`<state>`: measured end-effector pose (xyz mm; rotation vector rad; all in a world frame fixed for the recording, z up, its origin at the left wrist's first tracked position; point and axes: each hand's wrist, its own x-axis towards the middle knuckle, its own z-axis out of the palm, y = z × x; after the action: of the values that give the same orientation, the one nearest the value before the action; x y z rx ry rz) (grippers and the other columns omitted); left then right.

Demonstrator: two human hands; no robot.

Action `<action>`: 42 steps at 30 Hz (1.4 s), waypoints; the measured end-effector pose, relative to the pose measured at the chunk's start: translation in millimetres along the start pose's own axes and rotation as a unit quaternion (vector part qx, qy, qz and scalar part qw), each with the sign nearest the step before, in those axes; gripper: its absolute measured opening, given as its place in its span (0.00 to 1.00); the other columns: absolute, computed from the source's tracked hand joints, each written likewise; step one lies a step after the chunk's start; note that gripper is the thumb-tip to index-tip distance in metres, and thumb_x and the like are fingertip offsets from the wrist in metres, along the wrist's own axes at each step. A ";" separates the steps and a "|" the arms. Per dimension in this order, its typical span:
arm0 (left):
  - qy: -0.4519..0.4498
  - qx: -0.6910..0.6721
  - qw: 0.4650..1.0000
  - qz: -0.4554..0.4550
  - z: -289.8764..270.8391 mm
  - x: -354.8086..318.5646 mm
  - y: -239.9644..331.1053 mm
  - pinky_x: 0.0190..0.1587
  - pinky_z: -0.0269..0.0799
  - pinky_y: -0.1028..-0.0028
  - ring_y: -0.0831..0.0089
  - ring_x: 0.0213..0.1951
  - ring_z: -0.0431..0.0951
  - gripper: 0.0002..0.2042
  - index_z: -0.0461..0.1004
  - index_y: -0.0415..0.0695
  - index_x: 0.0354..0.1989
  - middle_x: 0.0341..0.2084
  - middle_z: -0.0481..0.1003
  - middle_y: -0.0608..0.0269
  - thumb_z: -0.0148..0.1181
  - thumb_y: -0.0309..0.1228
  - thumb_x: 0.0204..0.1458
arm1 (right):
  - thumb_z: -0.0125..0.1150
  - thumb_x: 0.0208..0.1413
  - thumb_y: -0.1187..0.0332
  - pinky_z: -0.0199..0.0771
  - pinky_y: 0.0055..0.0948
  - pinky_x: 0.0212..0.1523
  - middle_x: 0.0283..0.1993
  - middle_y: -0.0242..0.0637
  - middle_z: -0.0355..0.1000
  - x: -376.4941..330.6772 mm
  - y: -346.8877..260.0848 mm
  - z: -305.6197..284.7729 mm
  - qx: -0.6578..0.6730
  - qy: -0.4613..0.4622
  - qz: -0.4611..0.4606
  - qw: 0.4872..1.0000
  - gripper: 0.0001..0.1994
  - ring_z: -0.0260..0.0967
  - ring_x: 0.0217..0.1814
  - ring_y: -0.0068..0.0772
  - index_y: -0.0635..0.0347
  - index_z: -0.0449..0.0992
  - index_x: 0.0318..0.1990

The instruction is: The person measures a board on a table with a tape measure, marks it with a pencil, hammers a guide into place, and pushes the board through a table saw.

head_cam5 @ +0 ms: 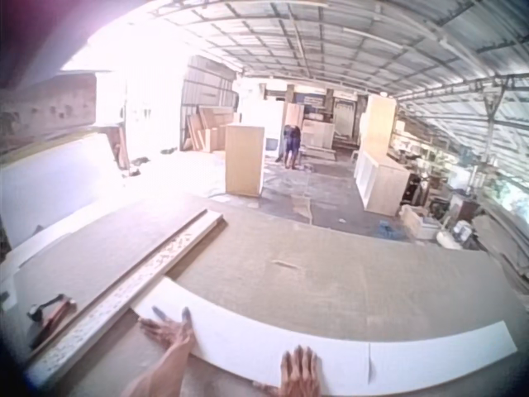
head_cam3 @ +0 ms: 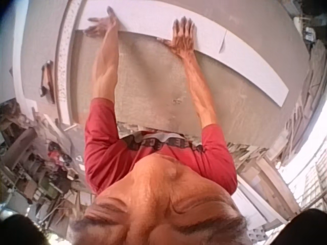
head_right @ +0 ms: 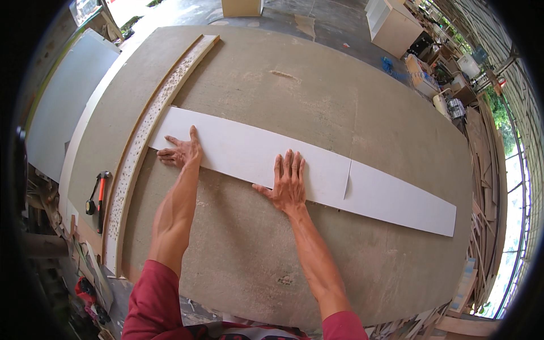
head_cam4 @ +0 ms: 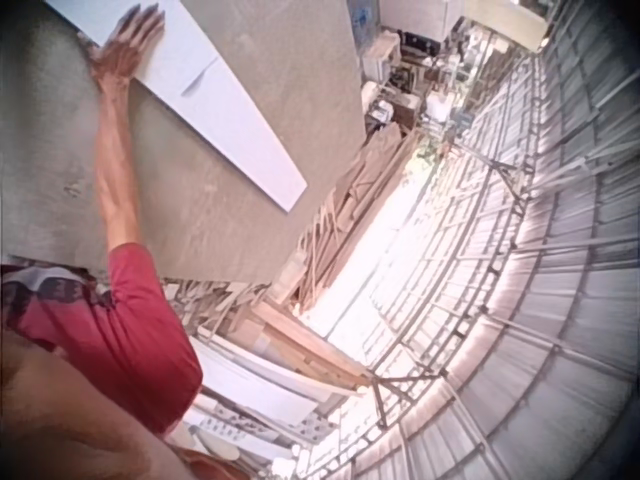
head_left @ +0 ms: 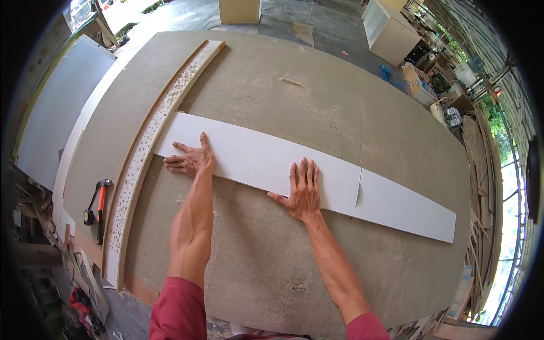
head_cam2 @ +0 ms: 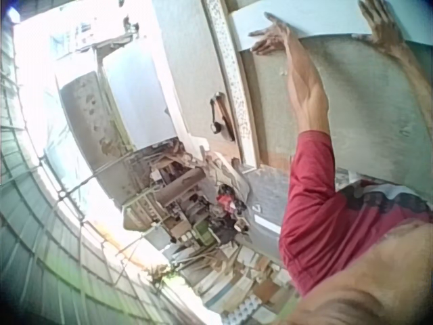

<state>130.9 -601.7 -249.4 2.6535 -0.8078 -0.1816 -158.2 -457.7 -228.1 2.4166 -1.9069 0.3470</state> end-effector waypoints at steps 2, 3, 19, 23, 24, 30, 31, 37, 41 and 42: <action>0.005 -0.006 1.000 0.000 -0.1 -1.3 3.4 0.67 0.14 0.39 0.29 0.70 0.22 0.55 0.37 0.47 0.75 0.67 0.28 0.19 0.43 0.75 0.47 | 0.39 0.49 0.22 0.29 0.60 0.75 0.74 0.65 0.38 1.7 1.8 0.6 -0.006 -0.001 0.003 1.000 0.58 0.28 0.78 0.66 0.75 0.50 0.69; 0.002 -0.001 1.000 0.000 -0.3 -1.6 4.9 0.67 0.15 0.39 0.29 0.70 0.22 0.55 0.37 0.47 0.75 0.67 0.28 0.19 0.42 0.74 0.47 | 0.38 0.49 0.22 0.29 0.60 0.75 0.74 0.66 0.39 2.7 2.5 0.3 -0.004 0.001 0.002 1.000 0.58 0.28 0.78 0.66 0.75 0.51 0.69; 0.015 0.027 1.000 -0.003 19.9 8.2 30.3 0.67 0.18 0.39 0.25 0.69 0.24 0.54 0.38 0.47 0.75 0.66 0.31 0.16 0.38 0.76 0.47 | 0.31 0.47 0.19 0.34 0.59 0.75 0.72 0.66 0.45 23.5 22.9 6.5 -0.009 0.032 -0.002 0.999 0.59 0.35 0.77 0.65 0.73 0.58 0.67; 0.011 0.016 1.000 0.004 21.7 11.4 41.0 0.67 0.19 0.38 0.25 0.69 0.25 0.54 0.38 0.46 0.74 0.66 0.30 0.16 0.39 0.75 0.48 | 0.33 0.47 0.19 0.34 0.58 0.75 0.73 0.65 0.45 33.8 28.3 7.6 -0.002 0.034 0.002 0.999 0.59 0.35 0.77 0.65 0.72 0.57 0.67; 0.006 0.018 1.000 0.000 22.6 12.8 46.2 0.67 0.20 0.38 0.25 0.69 0.25 0.54 0.38 0.46 0.74 0.66 0.31 0.16 0.40 0.75 0.48 | 0.32 0.48 0.20 0.34 0.58 0.75 0.73 0.64 0.44 37.4 29.9 8.3 -0.001 0.031 0.005 0.999 0.58 0.34 0.77 0.65 0.71 0.56 0.68; 0.021 0.008 1.000 0.010 36.7 22.1 76.2 0.67 0.21 0.38 0.25 0.69 0.26 0.54 0.39 0.47 0.75 0.66 0.32 0.17 0.41 0.75 0.48 | 0.34 0.46 0.18 0.34 0.58 0.75 0.72 0.65 0.45 63.8 46.6 13.3 -0.004 0.042 0.016 0.999 0.60 0.35 0.77 0.64 0.72 0.56 0.68; 0.017 0.009 1.000 0.009 41.7 26.1 80.3 0.67 0.23 0.38 0.24 0.68 0.26 0.55 0.38 0.47 0.75 0.66 0.30 0.16 0.42 0.75 0.47 | 0.35 0.46 0.19 0.33 0.57 0.76 0.73 0.63 0.45 68.0 48.6 13.2 -0.003 0.038 0.022 0.999 0.59 0.34 0.78 0.63 0.71 0.55 0.68; 0.014 -0.010 1.000 0.013 69.8 51.5 115.8 0.66 0.29 0.35 0.20 0.67 0.24 0.57 0.36 0.46 0.75 0.65 0.25 0.15 0.44 0.76 0.45 | 0.43 0.46 0.22 0.29 0.51 0.77 0.75 0.57 0.42 100.2 63.3 13.8 0.013 0.032 0.050 0.998 0.57 0.30 0.79 0.58 0.67 0.51 0.71; 0.008 0.011 1.000 0.013 67.2 45.7 141.8 0.65 0.24 0.33 0.21 0.67 0.23 0.57 0.36 0.47 0.75 0.65 0.24 0.15 0.45 0.76 0.45 | 0.47 0.47 0.24 0.27 0.49 0.78 0.76 0.55 0.39 116.1 74.1 17.8 0.023 0.012 0.071 0.997 0.56 0.27 0.80 0.54 0.64 0.49 0.72; 0.003 0.006 1.000 0.019 65.6 45.1 145.1 0.65 0.23 0.32 0.21 0.67 0.23 0.57 0.36 0.47 0.75 0.66 0.24 0.17 0.45 0.75 0.45 | 0.48 0.47 0.25 0.27 0.49 0.78 0.76 0.54 0.38 120.9 75.5 17.8 0.027 0.004 0.076 0.997 0.56 0.27 0.80 0.54 0.63 0.48 0.72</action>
<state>79.0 -758.6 -256.6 2.6452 -0.8604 -0.1602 -202.1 -594.5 -228.9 2.3030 -2.1100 0.4201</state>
